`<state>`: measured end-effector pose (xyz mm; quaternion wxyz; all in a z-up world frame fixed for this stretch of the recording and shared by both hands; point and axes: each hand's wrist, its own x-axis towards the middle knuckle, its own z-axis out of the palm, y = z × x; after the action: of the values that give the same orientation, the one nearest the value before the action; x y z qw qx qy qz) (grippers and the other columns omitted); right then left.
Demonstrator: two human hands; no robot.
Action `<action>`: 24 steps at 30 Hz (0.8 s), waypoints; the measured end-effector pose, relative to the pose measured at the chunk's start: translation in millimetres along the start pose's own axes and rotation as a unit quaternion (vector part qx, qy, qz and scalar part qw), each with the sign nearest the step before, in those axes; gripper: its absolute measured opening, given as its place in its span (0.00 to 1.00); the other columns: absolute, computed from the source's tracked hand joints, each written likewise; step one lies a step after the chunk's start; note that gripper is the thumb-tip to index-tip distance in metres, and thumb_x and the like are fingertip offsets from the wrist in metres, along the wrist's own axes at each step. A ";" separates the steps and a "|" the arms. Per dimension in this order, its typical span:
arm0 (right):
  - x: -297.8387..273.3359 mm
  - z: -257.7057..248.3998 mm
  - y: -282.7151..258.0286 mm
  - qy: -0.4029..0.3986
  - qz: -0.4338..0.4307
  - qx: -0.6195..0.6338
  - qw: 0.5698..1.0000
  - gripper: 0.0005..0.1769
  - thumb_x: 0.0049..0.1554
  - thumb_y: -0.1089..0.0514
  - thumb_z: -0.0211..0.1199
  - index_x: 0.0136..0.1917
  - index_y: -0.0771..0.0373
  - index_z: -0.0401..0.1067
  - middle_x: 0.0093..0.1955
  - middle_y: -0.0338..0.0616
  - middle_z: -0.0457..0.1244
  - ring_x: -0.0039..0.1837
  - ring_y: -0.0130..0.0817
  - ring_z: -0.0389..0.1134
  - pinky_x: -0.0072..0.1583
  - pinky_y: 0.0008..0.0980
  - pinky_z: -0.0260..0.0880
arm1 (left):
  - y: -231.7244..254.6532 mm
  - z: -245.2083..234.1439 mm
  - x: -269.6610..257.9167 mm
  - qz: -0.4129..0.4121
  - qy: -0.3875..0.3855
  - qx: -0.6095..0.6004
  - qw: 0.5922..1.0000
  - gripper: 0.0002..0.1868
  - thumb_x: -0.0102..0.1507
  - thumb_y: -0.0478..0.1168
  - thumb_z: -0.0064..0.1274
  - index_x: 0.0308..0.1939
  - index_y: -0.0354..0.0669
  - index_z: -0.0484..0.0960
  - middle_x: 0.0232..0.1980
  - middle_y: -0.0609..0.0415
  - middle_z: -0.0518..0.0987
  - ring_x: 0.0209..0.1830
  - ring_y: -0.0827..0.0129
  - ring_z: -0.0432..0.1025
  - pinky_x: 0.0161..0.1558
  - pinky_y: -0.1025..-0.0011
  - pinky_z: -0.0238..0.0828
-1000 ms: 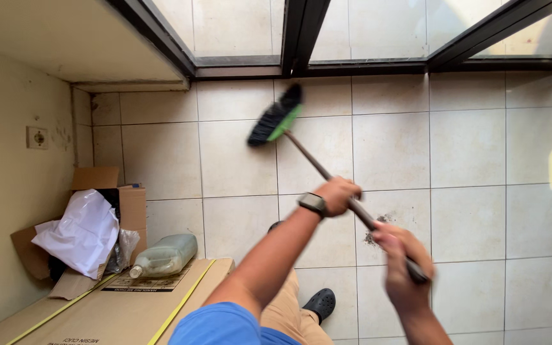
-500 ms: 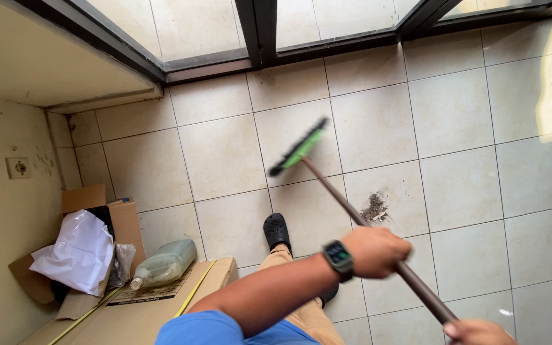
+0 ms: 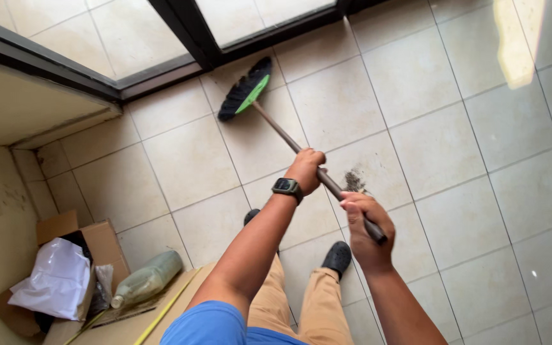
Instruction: The person sweeps debris on a tiled floor into a pile using a broom.
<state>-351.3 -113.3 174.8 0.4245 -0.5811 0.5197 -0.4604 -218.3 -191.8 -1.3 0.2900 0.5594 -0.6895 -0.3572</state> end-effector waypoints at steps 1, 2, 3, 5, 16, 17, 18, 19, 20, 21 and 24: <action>-10.3 -24.4 -1.5 0.032 0.020 -0.033 0.999 0.04 0.60 0.66 0.54 0.42 0.67 0.68 0.47 0.45 0.65 0.53 0.33 0.67 0.56 0.30 0.67 | 17.1 25.3 1.4 -0.006 -0.039 0.012 0.999 0.06 0.53 0.33 0.55 0.33 0.40 0.76 0.36 0.45 0.74 0.44 0.49 0.67 0.46 0.59 0.66; -18.6 -46.3 -2.1 0.062 0.034 -0.063 0.995 0.05 0.60 0.66 0.53 0.43 0.68 0.69 0.48 0.46 0.66 0.51 0.31 0.66 0.55 0.29 0.67 | 34.1 47.2 6.0 -0.010 -0.074 0.026 0.997 0.07 0.51 0.33 0.55 0.33 0.41 0.78 0.36 0.44 0.75 0.44 0.49 0.68 0.46 0.60 0.67; -30.7 -69.2 -4.3 0.089 0.064 -0.065 0.992 0.07 0.61 0.65 0.52 0.43 0.69 0.69 0.47 0.47 0.66 0.48 0.31 0.66 0.53 0.29 0.68 | 55.5 69.8 3.6 0.011 -0.102 0.014 0.995 0.05 0.52 0.35 0.55 0.32 0.42 0.78 0.36 0.44 0.76 0.44 0.49 0.69 0.47 0.59 0.67; -56.1 -126.2 -6.3 0.140 0.101 -0.045 0.984 0.09 0.61 0.65 0.51 0.43 0.71 0.69 0.46 0.50 0.65 0.46 0.31 0.67 0.49 0.30 0.70 | 105.3 115.9 -2.3 0.035 -0.173 0.005 0.984 0.05 0.53 0.36 0.54 0.32 0.45 0.79 0.35 0.45 0.79 0.44 0.49 0.70 0.47 0.58 0.67; -192.5 -407.5 -30.0 0.162 0.039 0.008 0.986 0.11 0.63 0.66 0.45 0.38 0.69 0.62 0.37 0.53 0.63 0.44 0.38 0.68 0.46 0.37 0.71 | 358.5 242.5 -52.7 0.152 -0.309 0.020 0.939 0.10 0.62 0.49 0.49 0.34 0.50 0.79 0.34 0.58 0.78 0.40 0.60 0.72 0.45 0.63 0.71; -194.9 -419.9 -39.1 0.160 0.023 0.019 0.987 0.10 0.63 0.66 0.45 0.39 0.68 0.62 0.37 0.52 0.63 0.45 0.38 0.68 0.45 0.36 0.69 | 372.5 245.8 -51.7 0.155 -0.310 0.022 0.938 0.10 0.62 0.49 0.49 0.34 0.50 0.79 0.34 0.58 0.78 0.40 0.60 0.72 0.45 0.63 0.71; -194.3 -432.3 -48.9 0.160 0.058 -0.009 0.985 0.01 0.58 0.67 0.46 0.42 0.66 0.58 0.42 0.51 0.60 0.47 0.40 0.68 0.47 0.39 0.72 | 385.1 250.4 -50.4 0.151 -0.272 -0.004 0.950 0.11 0.61 0.50 0.49 0.33 0.48 0.78 0.34 0.56 0.77 0.41 0.59 0.71 0.42 0.63 0.70; -190.9 -440.5 -56.0 0.159 0.094 -0.037 0.982 0.07 0.53 0.68 0.48 0.45 0.63 0.55 0.46 0.49 0.57 0.50 0.42 0.67 0.50 0.41 0.74 | 392.7 255.0 -48.2 0.147 -0.234 -0.030 0.961 0.13 0.61 0.51 0.49 0.32 0.47 0.77 0.34 0.55 0.75 0.41 0.59 0.69 0.40 0.62 0.70; -188.2 -441.8 -61.0 0.160 0.096 -0.037 0.982 0.07 0.53 0.68 0.48 0.45 0.63 0.55 0.46 0.49 0.57 0.50 0.42 0.67 0.50 0.41 0.74 | 395.4 259.9 -46.8 0.145 -0.236 -0.030 0.960 0.13 0.61 0.51 0.49 0.32 0.47 0.77 0.34 0.55 0.75 0.41 0.59 0.69 0.40 0.62 0.70; -185.3 -439.0 -63.7 0.127 0.078 -0.061 0.987 0.07 0.52 0.69 0.49 0.43 0.62 0.55 0.46 0.49 0.58 0.52 0.42 0.67 0.54 0.41 0.72 | 394.8 266.1 -44.5 0.145 -0.183 -0.056 0.971 0.13 0.60 0.50 0.51 0.31 0.45 0.76 0.34 0.53 0.74 0.40 0.58 0.68 0.40 0.62 0.69; -150.3 -439.9 -49.1 -0.040 -0.007 -0.125 0.991 0.10 0.46 0.73 0.51 0.38 0.60 0.56 0.45 0.45 0.59 0.58 0.39 0.65 0.62 0.39 0.66 | 375.9 289.7 -26.8 0.177 -0.044 -0.091 0.979 0.12 0.60 0.47 0.53 0.30 0.44 0.75 0.35 0.52 0.72 0.41 0.56 0.68 0.44 0.62 0.68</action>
<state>-775.6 34.6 303.3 0.3659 -0.6510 0.5520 -0.3709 -656.5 -72.1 138.7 0.3674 0.3836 -0.7541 -0.3862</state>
